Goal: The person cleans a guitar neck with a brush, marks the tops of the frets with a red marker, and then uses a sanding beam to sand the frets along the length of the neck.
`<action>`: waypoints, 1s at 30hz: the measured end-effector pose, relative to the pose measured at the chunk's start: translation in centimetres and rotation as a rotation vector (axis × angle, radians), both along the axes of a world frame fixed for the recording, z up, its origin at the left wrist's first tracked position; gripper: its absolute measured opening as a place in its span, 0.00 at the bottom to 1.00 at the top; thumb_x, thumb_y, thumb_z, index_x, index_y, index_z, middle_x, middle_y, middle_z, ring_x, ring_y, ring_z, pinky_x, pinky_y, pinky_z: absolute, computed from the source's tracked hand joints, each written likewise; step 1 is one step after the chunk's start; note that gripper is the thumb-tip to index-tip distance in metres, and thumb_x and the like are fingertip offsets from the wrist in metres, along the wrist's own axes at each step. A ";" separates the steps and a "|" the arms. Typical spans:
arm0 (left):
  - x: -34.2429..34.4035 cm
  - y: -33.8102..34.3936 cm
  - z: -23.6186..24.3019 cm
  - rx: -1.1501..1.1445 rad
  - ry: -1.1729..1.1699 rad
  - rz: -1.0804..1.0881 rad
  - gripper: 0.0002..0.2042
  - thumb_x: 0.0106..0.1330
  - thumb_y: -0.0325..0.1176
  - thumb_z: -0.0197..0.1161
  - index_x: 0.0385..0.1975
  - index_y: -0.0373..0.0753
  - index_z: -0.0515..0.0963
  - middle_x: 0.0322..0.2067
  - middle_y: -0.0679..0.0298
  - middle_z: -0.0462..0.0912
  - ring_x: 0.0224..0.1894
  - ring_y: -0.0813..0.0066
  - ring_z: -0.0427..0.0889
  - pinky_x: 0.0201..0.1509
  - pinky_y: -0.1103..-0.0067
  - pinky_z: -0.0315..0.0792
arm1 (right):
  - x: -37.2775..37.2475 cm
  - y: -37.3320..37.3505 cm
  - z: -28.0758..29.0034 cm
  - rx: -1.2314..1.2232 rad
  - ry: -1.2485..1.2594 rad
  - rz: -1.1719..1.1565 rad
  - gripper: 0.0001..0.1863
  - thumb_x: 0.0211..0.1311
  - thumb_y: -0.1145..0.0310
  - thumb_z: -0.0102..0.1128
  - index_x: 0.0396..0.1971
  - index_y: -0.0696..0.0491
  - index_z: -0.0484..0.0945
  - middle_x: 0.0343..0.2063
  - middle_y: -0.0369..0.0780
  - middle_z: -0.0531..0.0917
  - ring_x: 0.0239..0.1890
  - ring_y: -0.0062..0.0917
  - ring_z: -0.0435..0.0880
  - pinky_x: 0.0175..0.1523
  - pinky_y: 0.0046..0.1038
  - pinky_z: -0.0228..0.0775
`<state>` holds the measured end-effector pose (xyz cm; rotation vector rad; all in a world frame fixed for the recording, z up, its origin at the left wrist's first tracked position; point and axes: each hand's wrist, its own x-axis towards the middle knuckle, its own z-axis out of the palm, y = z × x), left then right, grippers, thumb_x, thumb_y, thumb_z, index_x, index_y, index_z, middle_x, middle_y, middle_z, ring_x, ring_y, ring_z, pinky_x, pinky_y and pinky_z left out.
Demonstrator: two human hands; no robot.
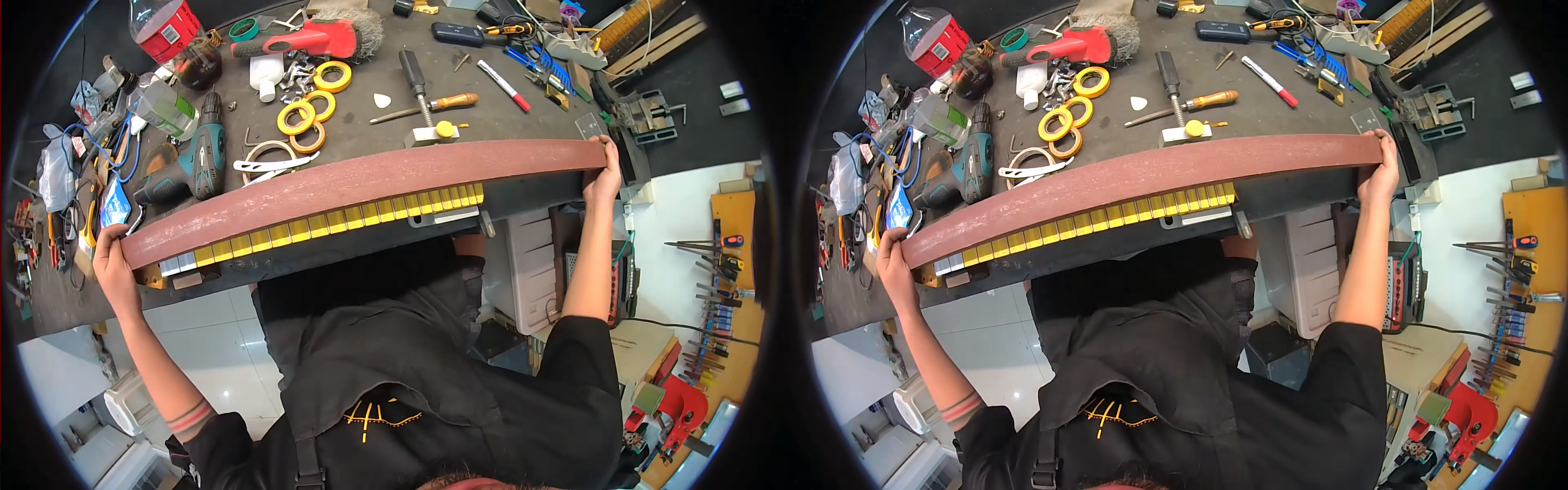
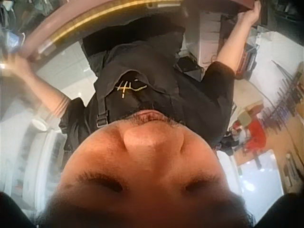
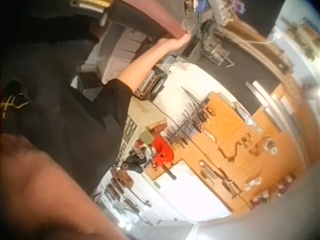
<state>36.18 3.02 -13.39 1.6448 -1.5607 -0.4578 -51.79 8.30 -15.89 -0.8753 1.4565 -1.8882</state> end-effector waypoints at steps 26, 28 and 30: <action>7.6 0.0 -2.4 -0.083 0.067 0.105 0.12 0.78 0.25 0.53 0.52 0.30 0.82 0.49 0.62 0.84 0.53 0.75 0.79 0.61 0.78 0.71 | 5.4 1.2 0.6 0.025 -0.016 0.052 0.17 0.82 0.57 0.47 0.56 0.52 0.77 0.41 0.37 0.86 0.28 0.17 0.77 0.29 0.21 0.65; 4.2 1.0 -1.5 -0.067 0.014 0.078 0.12 0.78 0.25 0.53 0.50 0.30 0.82 0.48 0.62 0.84 0.52 0.75 0.79 0.61 0.78 0.71 | -0.7 1.3 -0.3 -0.037 -0.027 -0.061 0.16 0.83 0.58 0.48 0.55 0.51 0.77 0.42 0.37 0.86 0.28 0.19 0.77 0.30 0.22 0.67; 4.4 2.0 -0.9 -0.014 0.108 -0.023 0.12 0.77 0.25 0.52 0.49 0.30 0.83 0.48 0.62 0.84 0.51 0.75 0.79 0.60 0.79 0.70 | 1.6 1.6 -0.5 -0.032 -0.090 -0.080 0.15 0.83 0.57 0.47 0.55 0.50 0.76 0.45 0.37 0.85 0.34 0.22 0.82 0.37 0.25 0.74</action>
